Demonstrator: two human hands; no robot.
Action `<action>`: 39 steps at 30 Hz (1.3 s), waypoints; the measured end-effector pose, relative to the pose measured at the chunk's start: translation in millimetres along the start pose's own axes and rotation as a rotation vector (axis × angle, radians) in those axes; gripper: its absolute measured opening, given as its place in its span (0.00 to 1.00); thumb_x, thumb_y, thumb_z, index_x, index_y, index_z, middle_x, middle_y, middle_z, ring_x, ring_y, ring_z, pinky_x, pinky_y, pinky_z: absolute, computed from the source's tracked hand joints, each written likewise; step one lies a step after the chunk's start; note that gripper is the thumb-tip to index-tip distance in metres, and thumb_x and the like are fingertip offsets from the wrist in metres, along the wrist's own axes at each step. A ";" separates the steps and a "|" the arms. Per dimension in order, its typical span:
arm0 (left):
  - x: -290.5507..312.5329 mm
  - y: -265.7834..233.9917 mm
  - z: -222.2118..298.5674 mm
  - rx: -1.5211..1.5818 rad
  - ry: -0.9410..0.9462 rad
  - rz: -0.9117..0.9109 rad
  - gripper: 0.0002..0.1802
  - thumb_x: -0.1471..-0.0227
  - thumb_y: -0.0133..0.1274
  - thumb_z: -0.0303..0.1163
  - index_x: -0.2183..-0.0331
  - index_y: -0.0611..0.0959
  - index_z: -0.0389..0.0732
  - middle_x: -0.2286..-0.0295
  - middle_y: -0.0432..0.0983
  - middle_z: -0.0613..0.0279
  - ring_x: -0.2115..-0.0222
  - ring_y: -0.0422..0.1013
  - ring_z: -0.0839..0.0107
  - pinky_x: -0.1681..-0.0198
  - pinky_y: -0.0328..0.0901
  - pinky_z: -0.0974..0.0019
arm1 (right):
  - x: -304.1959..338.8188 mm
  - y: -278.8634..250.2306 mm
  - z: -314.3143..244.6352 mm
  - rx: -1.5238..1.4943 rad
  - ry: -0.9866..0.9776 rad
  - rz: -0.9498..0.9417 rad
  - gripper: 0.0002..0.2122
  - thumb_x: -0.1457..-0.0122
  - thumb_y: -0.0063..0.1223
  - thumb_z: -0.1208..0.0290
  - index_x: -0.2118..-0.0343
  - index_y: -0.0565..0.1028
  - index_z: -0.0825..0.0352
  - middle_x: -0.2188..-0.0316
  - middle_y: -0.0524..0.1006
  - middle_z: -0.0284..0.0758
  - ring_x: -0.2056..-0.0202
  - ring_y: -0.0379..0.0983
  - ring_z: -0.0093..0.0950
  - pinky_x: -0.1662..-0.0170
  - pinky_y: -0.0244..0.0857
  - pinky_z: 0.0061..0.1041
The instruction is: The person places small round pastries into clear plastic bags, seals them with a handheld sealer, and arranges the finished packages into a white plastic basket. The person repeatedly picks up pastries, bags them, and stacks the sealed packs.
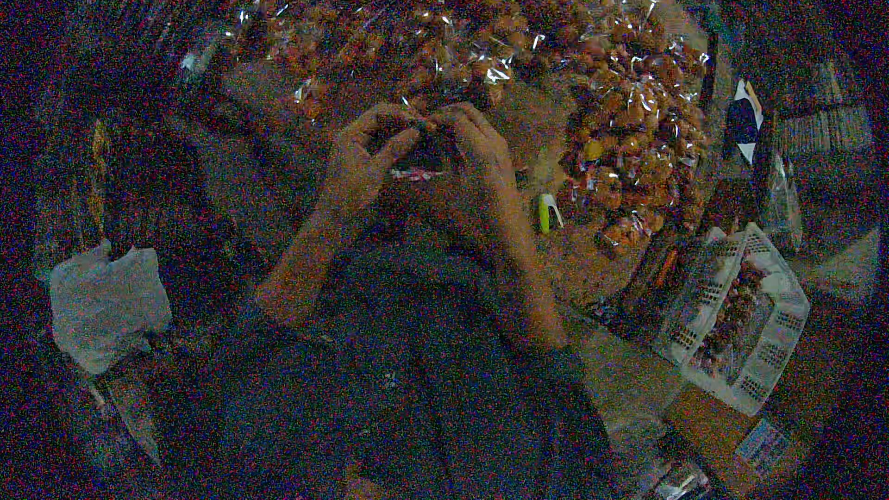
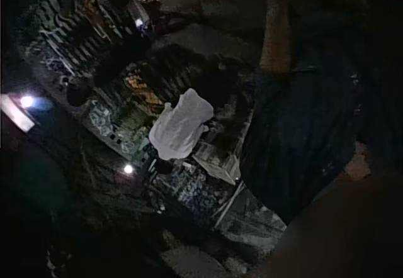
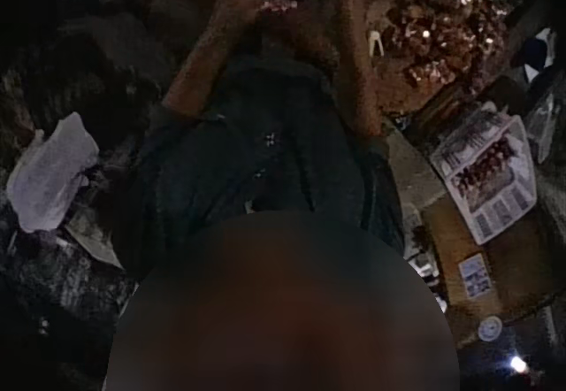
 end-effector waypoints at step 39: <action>61.2 -42.5 -172.8 0.382 -0.635 0.048 0.33 0.50 0.65 0.20 0.46 0.66 0.37 0.60 0.81 0.51 0.58 0.78 0.63 0.56 0.75 0.60 | 132.8 100.1 123.3 0.045 0.484 0.254 0.13 0.30 0.46 0.74 0.45 0.69 0.69 0.57 0.79 0.37 0.56 0.76 0.24 0.51 0.68 0.24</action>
Point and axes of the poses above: each hand's wrist, its own x-axis away from the middle knuckle, its own y-axis out of the palm, z = x × y, the point moved 6 cm from there along -x, towards the middle knuckle
